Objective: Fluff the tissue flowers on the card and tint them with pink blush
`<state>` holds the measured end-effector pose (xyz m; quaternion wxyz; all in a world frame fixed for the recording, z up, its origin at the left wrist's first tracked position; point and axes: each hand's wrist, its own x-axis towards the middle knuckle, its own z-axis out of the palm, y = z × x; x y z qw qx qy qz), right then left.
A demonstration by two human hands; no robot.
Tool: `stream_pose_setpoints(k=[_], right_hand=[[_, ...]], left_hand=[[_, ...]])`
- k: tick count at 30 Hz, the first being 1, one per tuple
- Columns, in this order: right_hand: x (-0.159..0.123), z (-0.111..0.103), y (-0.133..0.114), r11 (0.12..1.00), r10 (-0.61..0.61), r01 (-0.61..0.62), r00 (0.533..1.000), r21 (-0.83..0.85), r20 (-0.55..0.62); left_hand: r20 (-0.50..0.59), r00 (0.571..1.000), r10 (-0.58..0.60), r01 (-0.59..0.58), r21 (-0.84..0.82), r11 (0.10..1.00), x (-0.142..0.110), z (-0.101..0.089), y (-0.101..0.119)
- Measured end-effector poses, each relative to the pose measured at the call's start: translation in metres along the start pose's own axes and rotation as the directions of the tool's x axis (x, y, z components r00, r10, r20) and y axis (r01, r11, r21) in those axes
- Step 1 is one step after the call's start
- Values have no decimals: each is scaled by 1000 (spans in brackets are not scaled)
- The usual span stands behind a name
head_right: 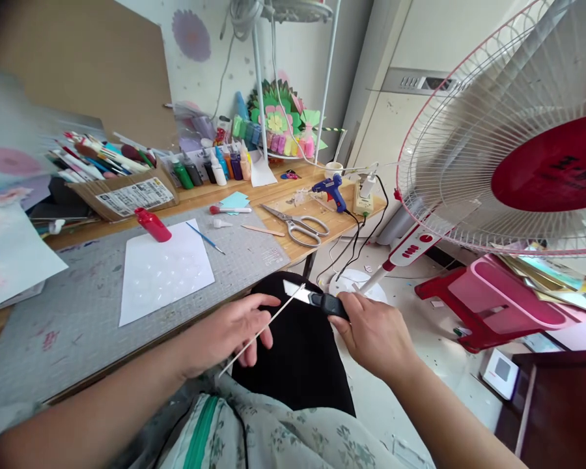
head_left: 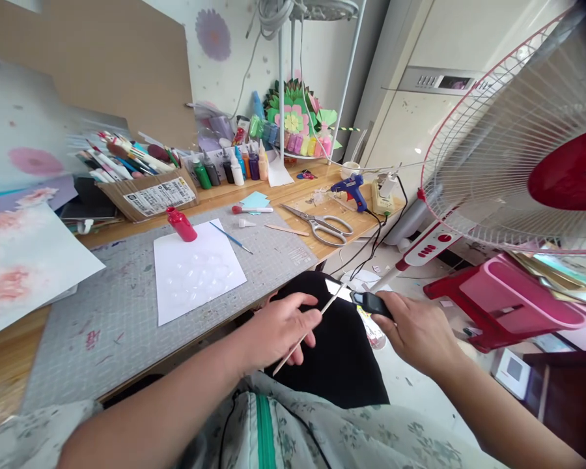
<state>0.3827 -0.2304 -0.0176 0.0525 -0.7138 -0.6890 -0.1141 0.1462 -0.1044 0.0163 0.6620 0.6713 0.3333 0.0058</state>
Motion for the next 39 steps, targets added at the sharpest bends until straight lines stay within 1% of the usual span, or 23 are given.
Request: stream_pose_setpoints(k=[1,2,4,5,8,11,12,13,14,15,16,17,18,20,21,23,25,27,30,31,33,35,39], right_hand=[[3,-1,-3,999,-36,36,999,6,-17],[5,0,-5,998,-63,63,998,6,-26],[5,4,-4,995,-102,102,995,-1,-23],[3,7,-3,993,-115,115,993,-5,-20],[-5,18,3,991,-137,137,990,-11,-30],[-12,26,8,991,-130,131,991,6,-39],[-13,28,11,992,-121,121,993,24,-7],[-14,29,16,997,-68,67,997,37,46],[-15,29,24,998,51,-56,991,36,125],[-17,28,35,979,194,-202,958,16,211],[-20,27,48,903,423,-426,865,-52,270],[-24,26,61,784,610,-609,721,-119,328],[-28,25,74,746,658,-649,682,-151,320],[-37,23,91,770,632,-622,711,-143,309],[-40,24,93,781,618,-608,722,-141,313],[-43,25,84,830,545,-555,784,-58,297],[-39,25,62,865,457,-491,854,98,249],[-31,23,34,876,356,-405,910,262,214],[-17,18,-7,890,122,-170,983,423,138],[-13,16,-17,894,41,-77,995,441,90],[-7,13,-33,897,-61,46,998,439,21],[-3,11,-41,904,-91,82,996,420,1],[-1,7,-42,906,-103,107,994,410,-33]], left_hand=[[-5,1000,5,-5,31,999,3,6,-3],[-46,998,35,-31,85,996,5,13,-6],[-123,985,121,-96,194,976,10,24,-15],[-139,978,153,-118,235,965,12,29,-18],[-106,982,156,-116,313,943,16,35,-24],[-85,986,141,-102,359,928,18,36,-21],[-85,986,142,-102,365,925,17,37,-19],[-87,986,145,-103,371,923,16,37,-19],[-91,985,146,-101,378,920,14,37,-19],[-96,985,144,-98,379,920,12,36,-21],[-97,985,140,-94,371,924,10,35,-24],[-86,988,128,-92,339,936,7,34,-27],[-64,992,107,-86,267,960,5,33,-32],[20,998,58,-58,12,998,3,30,-39],[72,996,46,-36,-128,991,2,30,-42],[135,990,40,5,-319,948,2,30,-43],[133,991,32,20,-370,929,1,31,-41],[102,995,-1,41,-388,921,-1,32,-38],[52,998,-38,57,-463,884,-5,34,-35],[32,999,-42,52,-499,865,-7,35,-35],[10,999,-34,34,-577,816,-9,35,-33],[34,999,-15,33,-661,750,-10,37,-31],[166,985,46,108,-803,586,-11,40,-28]])
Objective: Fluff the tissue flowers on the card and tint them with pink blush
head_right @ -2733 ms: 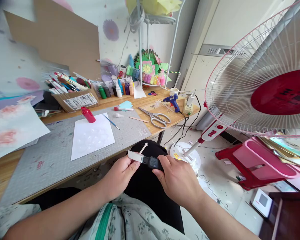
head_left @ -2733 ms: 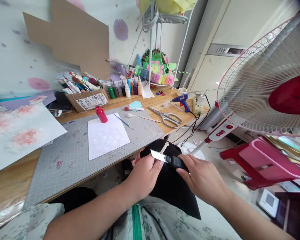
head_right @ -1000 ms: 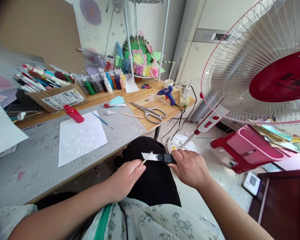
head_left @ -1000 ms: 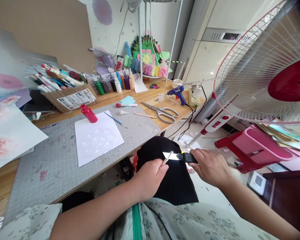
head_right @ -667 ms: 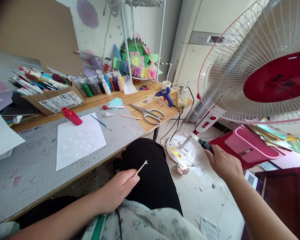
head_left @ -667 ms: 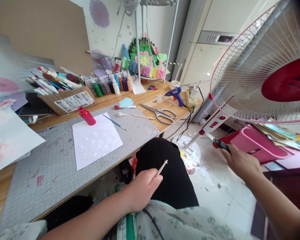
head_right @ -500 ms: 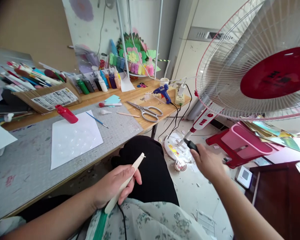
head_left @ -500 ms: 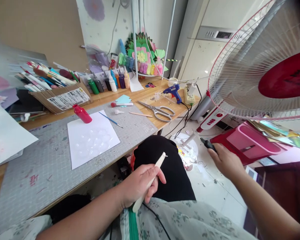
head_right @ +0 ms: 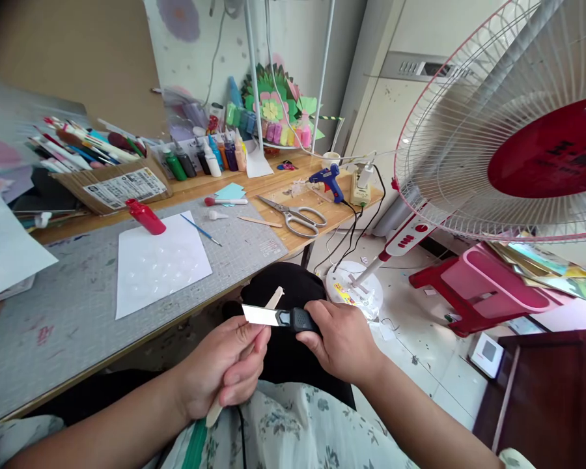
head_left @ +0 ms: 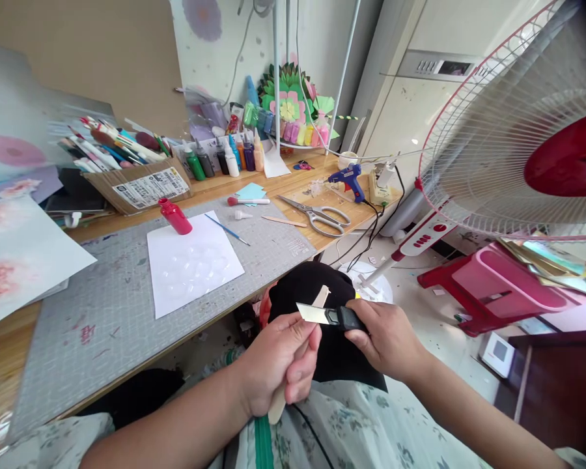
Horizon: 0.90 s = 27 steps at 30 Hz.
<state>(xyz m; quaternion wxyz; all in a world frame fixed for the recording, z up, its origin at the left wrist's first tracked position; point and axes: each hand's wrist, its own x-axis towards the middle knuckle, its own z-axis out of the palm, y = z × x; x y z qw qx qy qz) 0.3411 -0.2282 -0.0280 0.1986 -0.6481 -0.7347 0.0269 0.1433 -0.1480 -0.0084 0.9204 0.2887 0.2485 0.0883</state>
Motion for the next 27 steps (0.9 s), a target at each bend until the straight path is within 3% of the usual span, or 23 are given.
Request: stream_pose_setpoints(k=[7,11,18,27], right_hand=[[-7,-9,4,997,-80,78,992,-26,-99],[-17,-6,20,992,-39,23,990,-121,-137],[-38,12,47,983,73,-90,991,-159,-111],[-43,32,56,980,125,-124,992,-156,-6]], left_hand=[[230,970,-75,114,-162,980,5,6,-6],[312,943,-115,177,-179,968,11,11,-9],[224,951,-214,247,-132,960,25,11,-18],[200,951,-236,269,-156,950,29,6,-28]])
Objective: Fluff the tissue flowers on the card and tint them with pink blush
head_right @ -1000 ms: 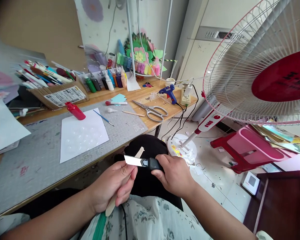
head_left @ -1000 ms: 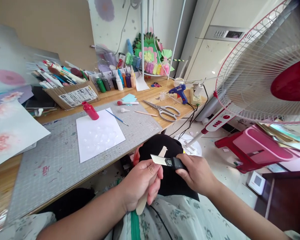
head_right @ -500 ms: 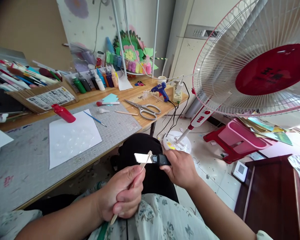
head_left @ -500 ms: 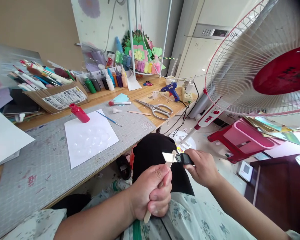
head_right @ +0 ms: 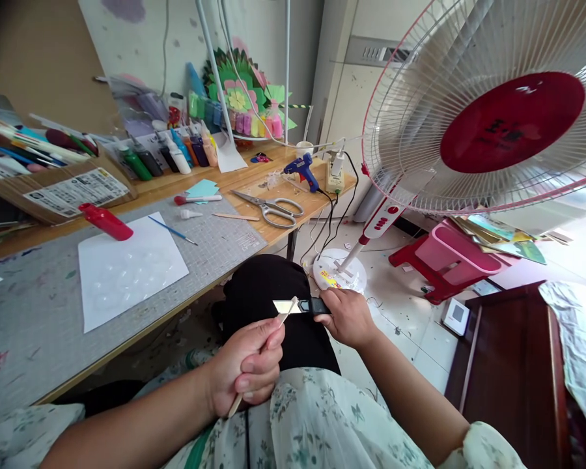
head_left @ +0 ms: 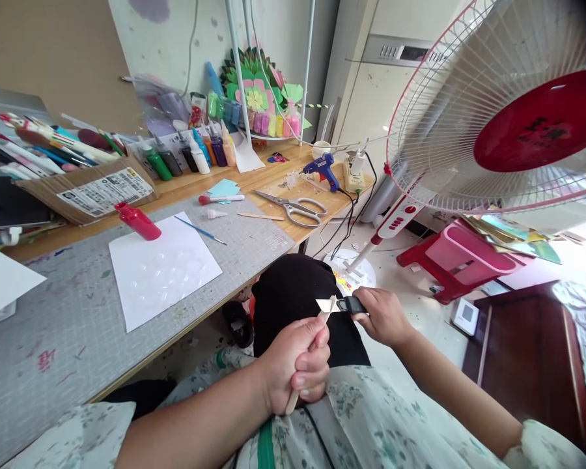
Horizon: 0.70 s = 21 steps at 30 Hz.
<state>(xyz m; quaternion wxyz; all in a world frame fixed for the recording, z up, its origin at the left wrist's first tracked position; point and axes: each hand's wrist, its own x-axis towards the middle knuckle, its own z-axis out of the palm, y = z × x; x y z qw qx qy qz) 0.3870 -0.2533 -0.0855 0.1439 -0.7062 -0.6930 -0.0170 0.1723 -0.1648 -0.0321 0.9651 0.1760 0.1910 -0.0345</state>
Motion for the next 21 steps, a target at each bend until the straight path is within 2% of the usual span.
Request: stream_pose_setpoints(k=[2,4,6,8,9,11,13,16,19,21], right_hand=[[-2,1,12,997,77,-77,997,-21,1],[-7,-6,33,971,227,-229,973,-66,-39],[-15,-18,57,908,392,-403,914,-113,-107],[-22,-31,72,850,488,-507,860,-144,-152],[-23,-36,72,827,527,-541,840,-151,-126],[-22,-42,61,853,509,-511,859,-102,-49],[-15,-43,37,897,438,-439,899,-48,-22],[0,-46,-3,978,205,-204,978,41,-30],[10,-52,-30,998,0,4,999,68,-48],[13,-55,-40,996,-70,71,997,46,-20]], left_hand=[[18,1000,7,-7,10,1000,-4,3,-2],[52,999,13,-17,90,996,-12,6,-3],[65,997,40,-50,149,988,-19,8,-3],[41,996,76,-82,158,984,-25,10,-2],[26,995,92,-95,154,984,-26,10,-2],[-4,994,107,-105,190,976,-26,11,0],[-76,987,140,-115,267,957,-26,12,1],[-204,946,253,-130,476,870,-26,14,1],[-251,890,381,-126,667,734,-27,14,1],[-275,865,419,-102,722,684,-27,13,1]])
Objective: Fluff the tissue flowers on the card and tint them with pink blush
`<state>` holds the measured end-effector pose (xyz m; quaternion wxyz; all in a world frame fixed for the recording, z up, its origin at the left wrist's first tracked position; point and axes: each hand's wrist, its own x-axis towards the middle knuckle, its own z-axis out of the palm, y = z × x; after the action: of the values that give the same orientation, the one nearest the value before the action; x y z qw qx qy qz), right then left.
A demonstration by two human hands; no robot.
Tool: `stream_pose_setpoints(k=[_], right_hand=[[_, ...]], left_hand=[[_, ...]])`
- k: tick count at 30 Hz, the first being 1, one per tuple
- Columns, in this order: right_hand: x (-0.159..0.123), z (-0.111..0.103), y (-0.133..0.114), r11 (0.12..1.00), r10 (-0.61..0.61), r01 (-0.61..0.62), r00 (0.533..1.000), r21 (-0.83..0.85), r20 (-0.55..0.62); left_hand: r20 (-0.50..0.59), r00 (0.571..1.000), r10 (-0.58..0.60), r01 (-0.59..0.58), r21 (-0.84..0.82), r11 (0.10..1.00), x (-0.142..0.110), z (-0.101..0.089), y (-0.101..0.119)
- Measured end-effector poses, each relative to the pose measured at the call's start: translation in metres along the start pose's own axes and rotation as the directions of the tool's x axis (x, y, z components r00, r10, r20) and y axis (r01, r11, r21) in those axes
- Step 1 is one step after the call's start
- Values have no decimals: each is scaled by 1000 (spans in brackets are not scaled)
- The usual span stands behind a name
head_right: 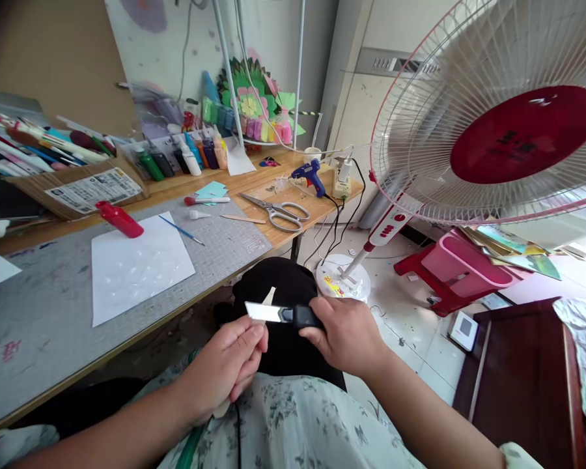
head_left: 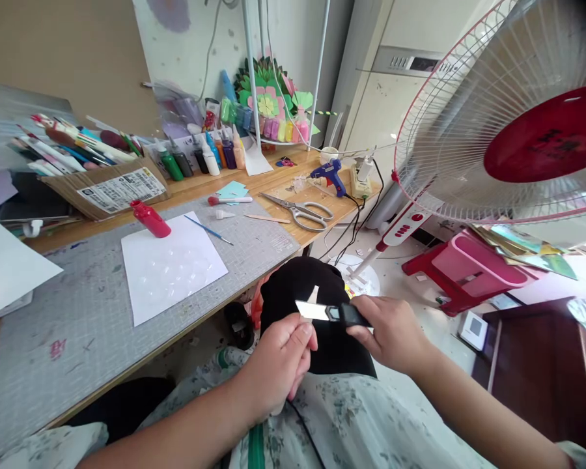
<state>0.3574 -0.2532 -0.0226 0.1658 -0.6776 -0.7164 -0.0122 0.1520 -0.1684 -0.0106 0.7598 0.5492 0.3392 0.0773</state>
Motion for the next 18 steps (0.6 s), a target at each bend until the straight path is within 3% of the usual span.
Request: stream_pose_setpoints(k=[5,9,13,15,16,17,18], right_hand=[[0,0,-5,994,-7,10,1000,-110,30],[-4,1,0,981,10,-10,1000,-191,-2],[-6,5,10,979,-4,3,1000,-202,-9],[-9,5,25,975,100,-85,993,-205,64],[-12,3,37,951,235,-206,966,-230,106],[-15,0,50,889,410,-365,904,-277,124],[-20,-4,64,754,623,-560,775,-344,105]], left_hand=[[-22,1000,3,1,165,986,1,0,0],[1,998,69,-67,255,965,2,0,0],[36,998,52,-60,306,950,3,2,-3],[53,997,61,-77,376,923,1,2,-3],[67,995,77,-98,417,903,0,2,-3],[79,992,94,-120,453,884,-2,2,-2],[85,990,110,-137,474,870,-3,1,-2]])
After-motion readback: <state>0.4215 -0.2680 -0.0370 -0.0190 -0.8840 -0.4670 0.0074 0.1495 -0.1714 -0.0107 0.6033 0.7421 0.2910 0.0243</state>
